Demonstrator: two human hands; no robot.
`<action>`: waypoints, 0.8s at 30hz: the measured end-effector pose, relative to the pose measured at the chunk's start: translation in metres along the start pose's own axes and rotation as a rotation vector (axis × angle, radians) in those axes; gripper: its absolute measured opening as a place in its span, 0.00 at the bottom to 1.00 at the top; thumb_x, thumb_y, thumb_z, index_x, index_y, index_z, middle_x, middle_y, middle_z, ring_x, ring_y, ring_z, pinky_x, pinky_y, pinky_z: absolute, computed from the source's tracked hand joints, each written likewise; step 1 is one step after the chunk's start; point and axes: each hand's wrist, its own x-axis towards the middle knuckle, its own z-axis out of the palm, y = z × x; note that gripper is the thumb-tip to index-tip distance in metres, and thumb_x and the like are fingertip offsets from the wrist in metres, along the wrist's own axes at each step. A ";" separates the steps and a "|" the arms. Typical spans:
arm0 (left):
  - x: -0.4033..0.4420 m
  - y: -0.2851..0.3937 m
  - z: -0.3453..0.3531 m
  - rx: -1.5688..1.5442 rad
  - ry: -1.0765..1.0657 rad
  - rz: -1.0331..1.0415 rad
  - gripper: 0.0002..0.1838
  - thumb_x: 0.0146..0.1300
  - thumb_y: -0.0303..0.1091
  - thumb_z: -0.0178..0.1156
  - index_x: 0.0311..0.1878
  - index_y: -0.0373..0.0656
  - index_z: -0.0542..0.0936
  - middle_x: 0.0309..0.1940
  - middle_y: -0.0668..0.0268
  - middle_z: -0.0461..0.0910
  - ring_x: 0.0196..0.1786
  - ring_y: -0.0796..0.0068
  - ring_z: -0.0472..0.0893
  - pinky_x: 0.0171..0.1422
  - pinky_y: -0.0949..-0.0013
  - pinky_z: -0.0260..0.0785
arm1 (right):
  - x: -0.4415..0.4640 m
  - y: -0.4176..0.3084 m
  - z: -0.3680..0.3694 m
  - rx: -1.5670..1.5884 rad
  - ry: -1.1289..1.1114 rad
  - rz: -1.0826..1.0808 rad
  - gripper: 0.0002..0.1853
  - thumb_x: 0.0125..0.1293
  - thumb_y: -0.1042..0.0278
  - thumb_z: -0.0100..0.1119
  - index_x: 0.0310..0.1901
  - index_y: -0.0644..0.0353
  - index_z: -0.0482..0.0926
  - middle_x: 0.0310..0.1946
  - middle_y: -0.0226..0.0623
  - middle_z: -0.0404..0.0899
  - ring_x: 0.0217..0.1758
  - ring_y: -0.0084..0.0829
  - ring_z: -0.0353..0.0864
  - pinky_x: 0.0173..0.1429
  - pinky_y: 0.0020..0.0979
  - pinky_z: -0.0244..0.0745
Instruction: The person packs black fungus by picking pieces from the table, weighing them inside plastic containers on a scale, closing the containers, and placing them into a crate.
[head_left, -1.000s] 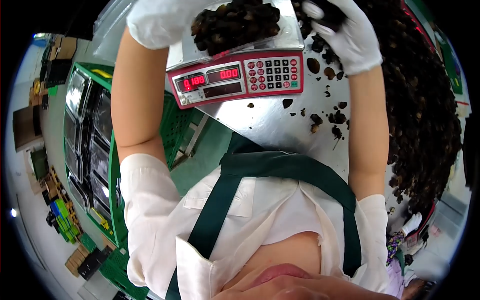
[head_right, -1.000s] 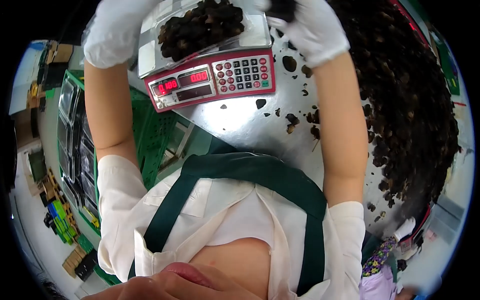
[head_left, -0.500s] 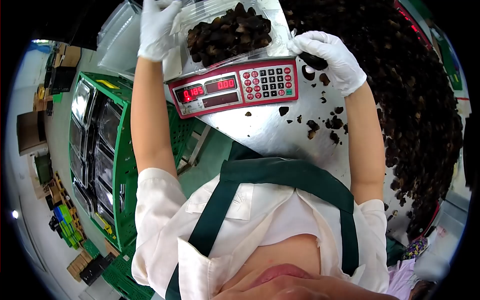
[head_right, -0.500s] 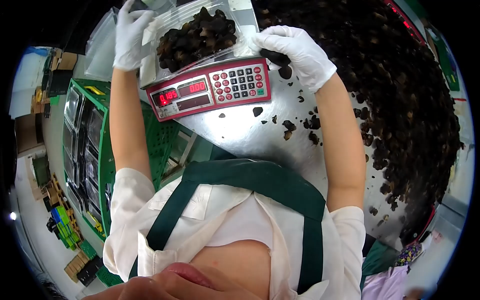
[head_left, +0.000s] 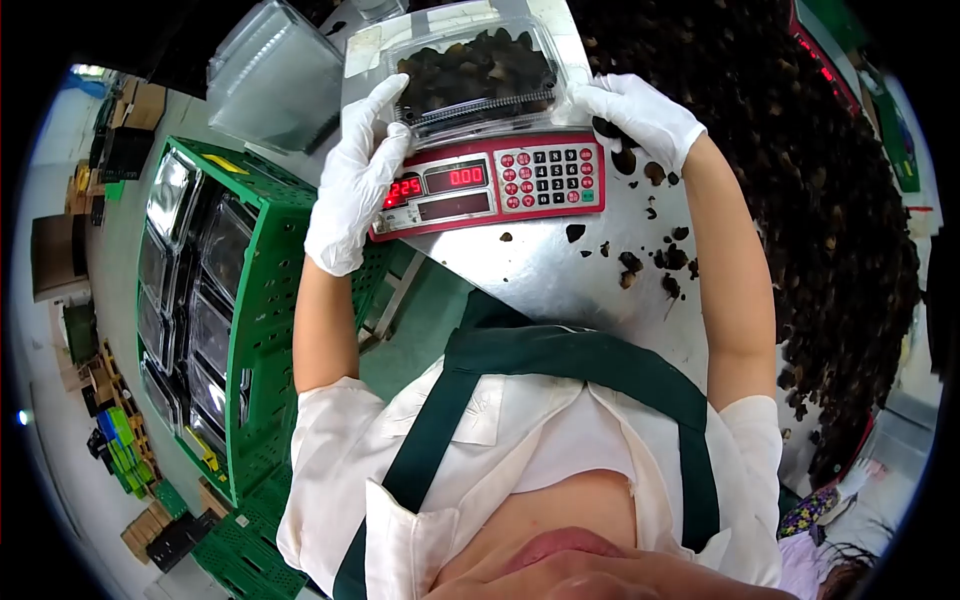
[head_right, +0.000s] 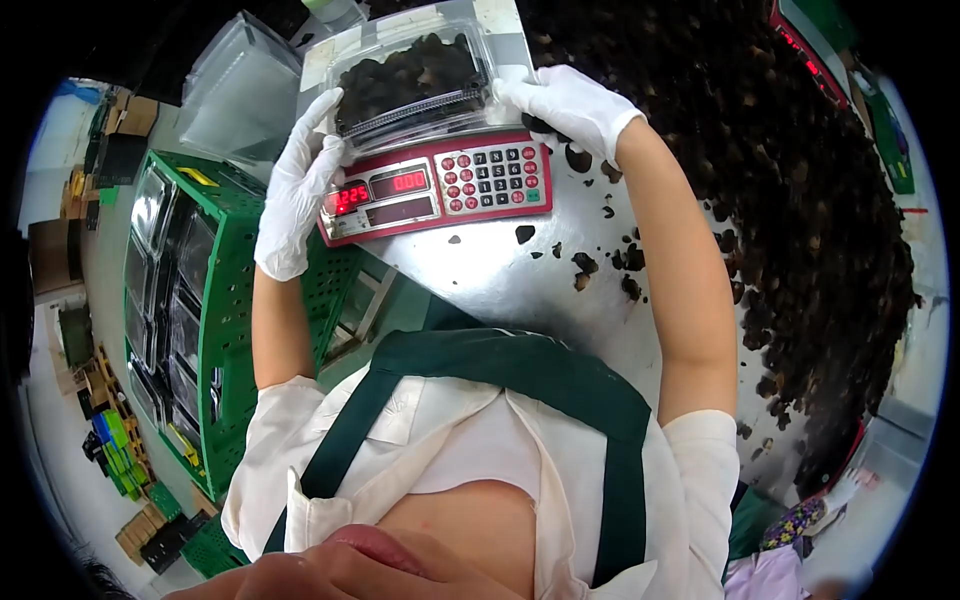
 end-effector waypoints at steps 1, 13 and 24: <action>0.004 -0.001 0.000 -0.111 -0.027 -0.005 0.32 0.75 0.32 0.58 0.81 0.54 0.64 0.36 0.67 0.83 0.30 0.86 0.76 0.35 0.81 0.68 | 0.000 0.000 -0.003 0.034 -0.055 0.014 0.26 0.67 0.40 0.59 0.42 0.59 0.85 0.30 0.25 0.78 0.26 0.17 0.71 0.28 0.23 0.62; -0.020 -0.014 0.019 -0.701 -0.071 -0.141 0.46 0.66 0.26 0.60 0.84 0.44 0.48 0.29 0.62 0.85 0.21 0.76 0.82 0.23 0.77 0.69 | -0.027 0.032 0.028 0.544 -0.067 -0.213 0.19 0.76 0.53 0.56 0.32 0.59 0.79 0.17 0.29 0.75 0.14 0.18 0.65 0.18 0.23 0.53; -0.125 0.044 -0.030 -0.873 0.359 0.034 0.46 0.64 0.28 0.64 0.83 0.43 0.53 0.26 0.68 0.80 0.21 0.81 0.78 0.22 0.81 0.65 | -0.084 -0.050 0.060 0.439 -0.284 -0.474 0.21 0.79 0.52 0.55 0.47 0.67 0.82 0.23 0.32 0.78 0.21 0.19 0.71 0.24 0.20 0.60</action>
